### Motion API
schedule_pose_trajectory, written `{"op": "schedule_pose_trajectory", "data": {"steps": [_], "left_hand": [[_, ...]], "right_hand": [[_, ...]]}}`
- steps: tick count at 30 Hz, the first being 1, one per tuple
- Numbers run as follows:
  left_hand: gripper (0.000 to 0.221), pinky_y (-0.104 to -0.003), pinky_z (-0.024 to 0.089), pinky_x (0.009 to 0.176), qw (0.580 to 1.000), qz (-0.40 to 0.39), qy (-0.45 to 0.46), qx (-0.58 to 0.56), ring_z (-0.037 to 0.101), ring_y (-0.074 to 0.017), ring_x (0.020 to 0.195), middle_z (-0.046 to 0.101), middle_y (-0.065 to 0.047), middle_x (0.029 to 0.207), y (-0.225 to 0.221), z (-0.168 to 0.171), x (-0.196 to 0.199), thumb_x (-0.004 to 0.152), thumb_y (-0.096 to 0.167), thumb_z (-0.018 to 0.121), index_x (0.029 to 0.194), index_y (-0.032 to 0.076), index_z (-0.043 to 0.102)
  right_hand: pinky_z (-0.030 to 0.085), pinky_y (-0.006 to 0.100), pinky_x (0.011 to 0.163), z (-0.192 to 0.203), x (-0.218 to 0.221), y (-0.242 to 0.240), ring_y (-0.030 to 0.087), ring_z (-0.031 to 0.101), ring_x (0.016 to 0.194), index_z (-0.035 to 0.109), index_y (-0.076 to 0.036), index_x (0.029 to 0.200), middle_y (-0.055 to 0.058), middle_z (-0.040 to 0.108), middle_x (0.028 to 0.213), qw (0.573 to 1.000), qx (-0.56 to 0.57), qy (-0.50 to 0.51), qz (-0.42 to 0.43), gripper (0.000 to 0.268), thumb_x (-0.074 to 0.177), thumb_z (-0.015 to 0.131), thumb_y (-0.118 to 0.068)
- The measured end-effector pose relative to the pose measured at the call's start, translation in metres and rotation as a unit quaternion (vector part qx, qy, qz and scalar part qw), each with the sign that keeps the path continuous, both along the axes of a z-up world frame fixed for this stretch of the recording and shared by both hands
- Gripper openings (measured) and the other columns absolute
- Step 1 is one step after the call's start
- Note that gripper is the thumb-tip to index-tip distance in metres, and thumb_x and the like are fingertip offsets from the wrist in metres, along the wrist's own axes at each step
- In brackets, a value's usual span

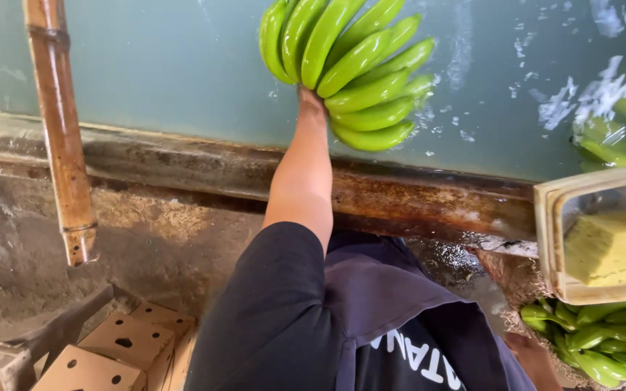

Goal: Cleaning and trimming bunches of green bananas in a water tank.

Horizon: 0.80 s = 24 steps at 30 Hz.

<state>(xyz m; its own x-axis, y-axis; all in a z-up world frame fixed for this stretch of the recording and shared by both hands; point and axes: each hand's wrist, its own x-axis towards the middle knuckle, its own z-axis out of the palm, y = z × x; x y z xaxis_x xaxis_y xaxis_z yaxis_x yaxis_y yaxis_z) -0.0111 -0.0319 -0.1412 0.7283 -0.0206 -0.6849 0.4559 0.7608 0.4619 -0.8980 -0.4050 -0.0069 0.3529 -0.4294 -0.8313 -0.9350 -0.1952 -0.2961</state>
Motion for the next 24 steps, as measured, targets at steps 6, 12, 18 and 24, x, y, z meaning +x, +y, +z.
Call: {"op": "schedule_pose_trajectory", "data": {"steps": [6,12,18,24], "left_hand": [[0.053,-0.054,0.049,0.102,0.997,-0.008,0.009,-0.078,0.060,-0.0379,0.119,0.063,-0.016,0.134,-0.006,-0.014,-0.014,0.101,0.038,0.045,0.141,0.005,0.055],[0.053,-0.053,0.046,0.106,0.998,0.006,0.013,-0.057,0.058,-0.0384,0.124,0.061,-0.017,0.138,-0.023,0.004,-0.008,0.103,0.039,0.038,0.141,0.006,0.054],[0.064,-0.048,0.046,0.104,0.954,0.011,0.042,0.297,0.060,-0.0369,0.119,0.065,-0.019,0.135,-0.006,0.112,0.001,0.106,0.053,0.031,0.138,0.004,0.057],[0.076,-0.046,0.052,0.089,0.893,-0.098,-0.015,0.438,0.071,-0.0394,0.095,0.079,-0.016,0.103,0.022,0.183,-0.019,0.104,0.061,0.026,0.110,0.005,0.076]], "right_hand": [[0.058,0.042,0.094,0.053,0.210,0.088,0.034,0.075,0.107,0.075,-0.014,0.122,0.014,0.079,0.113,0.969,-0.017,0.069,0.238,0.042,0.092,0.065,-0.042],[0.057,0.041,0.092,0.228,0.474,0.150,0.030,0.075,0.107,0.072,-0.014,0.124,0.013,0.076,0.118,0.959,-0.022,-0.117,0.258,0.039,0.088,0.072,-0.030],[0.054,0.041,0.087,0.291,0.626,0.183,0.033,0.070,0.098,0.073,-0.012,0.130,0.017,0.073,0.115,0.898,-0.171,-0.304,0.270,0.028,0.103,0.065,-0.009],[0.055,0.041,0.104,0.270,0.726,0.225,0.036,0.063,0.130,0.061,-0.010,0.147,0.015,0.059,0.149,0.786,-0.204,-0.477,0.338,0.047,0.102,0.061,0.003]]}}
